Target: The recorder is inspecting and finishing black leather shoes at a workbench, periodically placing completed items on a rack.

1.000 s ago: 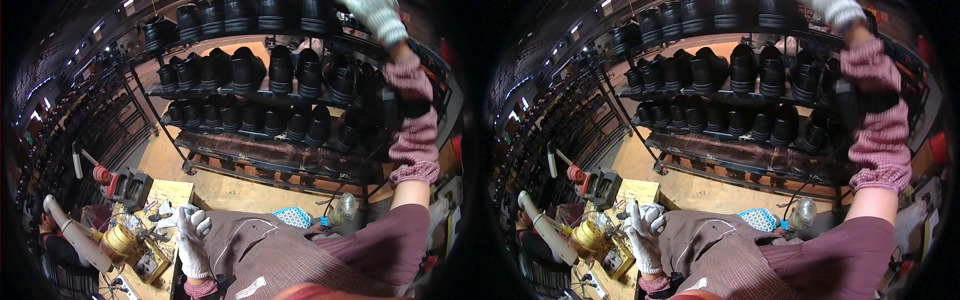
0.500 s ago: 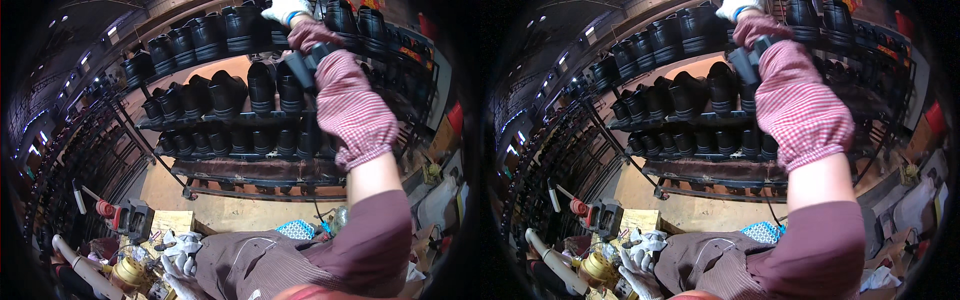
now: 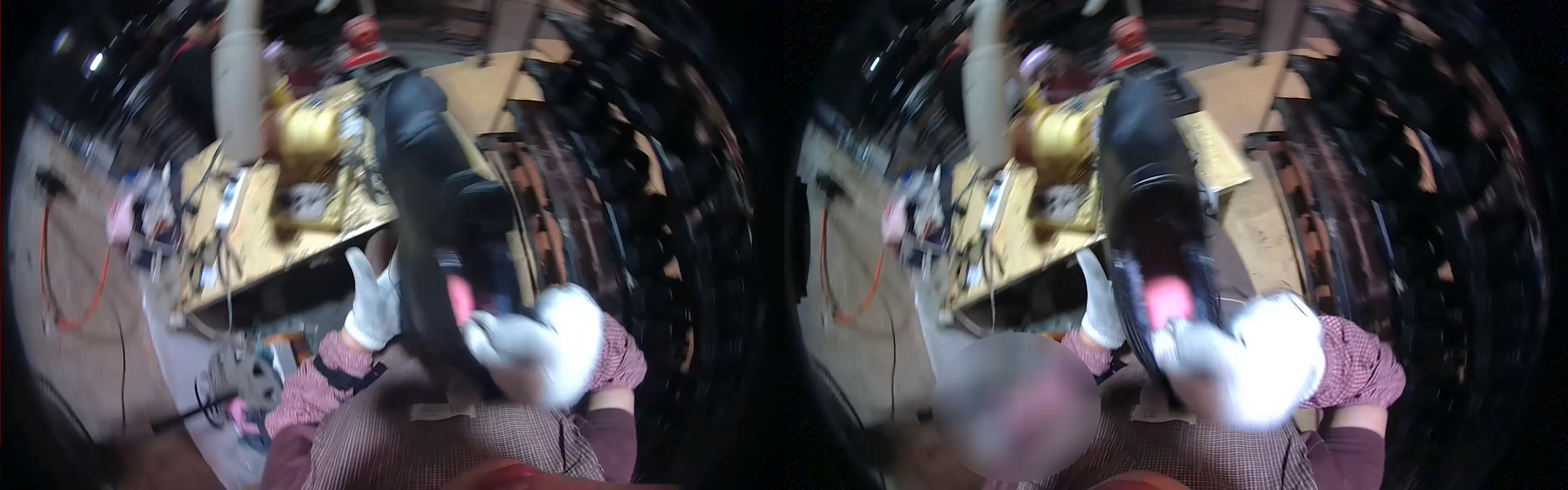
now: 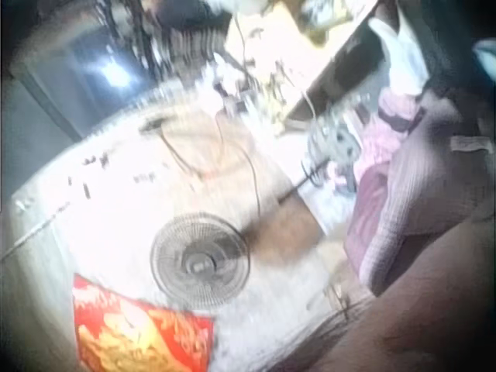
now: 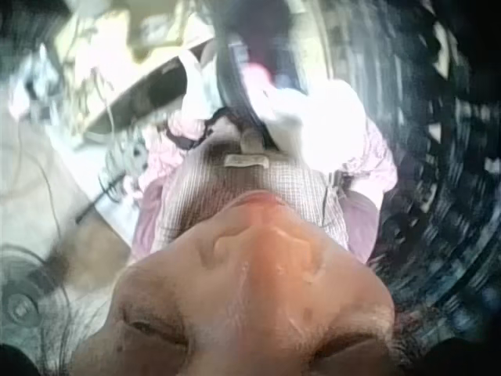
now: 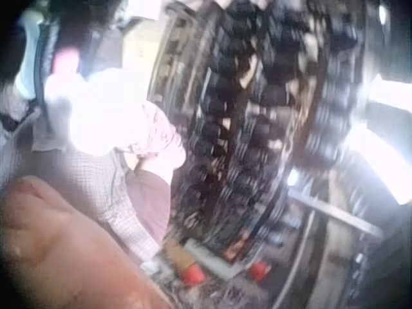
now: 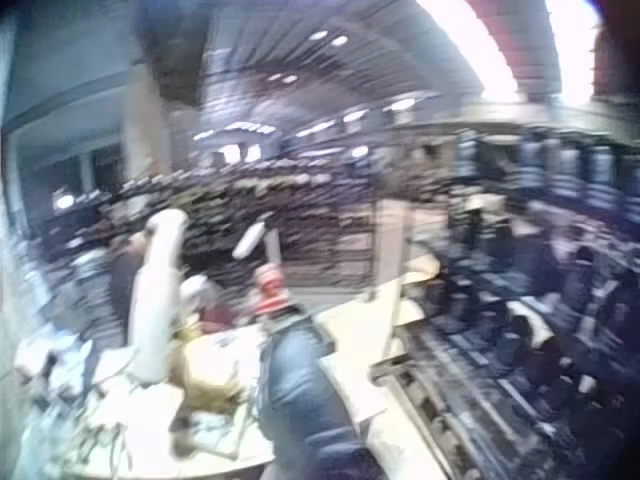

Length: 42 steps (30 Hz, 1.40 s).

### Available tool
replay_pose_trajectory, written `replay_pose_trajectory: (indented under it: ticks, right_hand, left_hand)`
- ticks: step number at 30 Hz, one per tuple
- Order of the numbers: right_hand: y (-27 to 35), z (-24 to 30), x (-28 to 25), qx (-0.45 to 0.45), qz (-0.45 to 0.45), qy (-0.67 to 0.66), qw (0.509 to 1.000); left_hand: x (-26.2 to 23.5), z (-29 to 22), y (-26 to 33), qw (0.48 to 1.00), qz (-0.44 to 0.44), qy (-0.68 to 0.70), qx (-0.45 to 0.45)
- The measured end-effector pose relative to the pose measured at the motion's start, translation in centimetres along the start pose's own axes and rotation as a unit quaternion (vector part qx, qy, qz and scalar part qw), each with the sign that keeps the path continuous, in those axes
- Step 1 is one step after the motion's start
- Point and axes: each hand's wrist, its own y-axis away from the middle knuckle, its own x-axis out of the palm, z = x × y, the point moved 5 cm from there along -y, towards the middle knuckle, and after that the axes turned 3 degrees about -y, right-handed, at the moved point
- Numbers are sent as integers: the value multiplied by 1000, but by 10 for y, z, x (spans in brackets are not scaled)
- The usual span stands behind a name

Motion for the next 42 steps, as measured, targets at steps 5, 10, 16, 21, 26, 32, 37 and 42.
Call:
replay_pose_trajectory:
  ticks: [5, 10, 16, 21, 26, 32, 37, 42]
  right_hand:
    - [-47, -13, 96, -120, 76, -265, 954]
    - [-53, -47, 100, -8, -81, -222, 972]
    - [-20, -70, 124, 110, -81, -210, 968]
    - [3, -78, 143, 166, -57, -218, 960]
    - [-3, -86, 152, 178, -41, -227, 957]
    - [-24, -84, 150, 144, -26, -225, 963]
    - [-34, -79, 154, 126, -11, -226, 966]
    - [-27, -87, 170, 147, -9, -222, 964]
  left_hand:
    - [-86, 4, 60, 939, -267, 193, 98]
    - [-147, -56, 88, 874, -404, 101, 250]
    - [-180, -133, 77, 868, -374, 3, 327]
    - [-189, -157, 73, 845, -427, -8, 321]
    - [-250, -121, 71, 888, -329, 55, 315]
    - [-231, -91, 58, 880, -328, 167, 301]
    - [-271, -90, 79, 878, -371, -48, 300]
    - [-175, -120, 57, 885, -275, 96, 364]
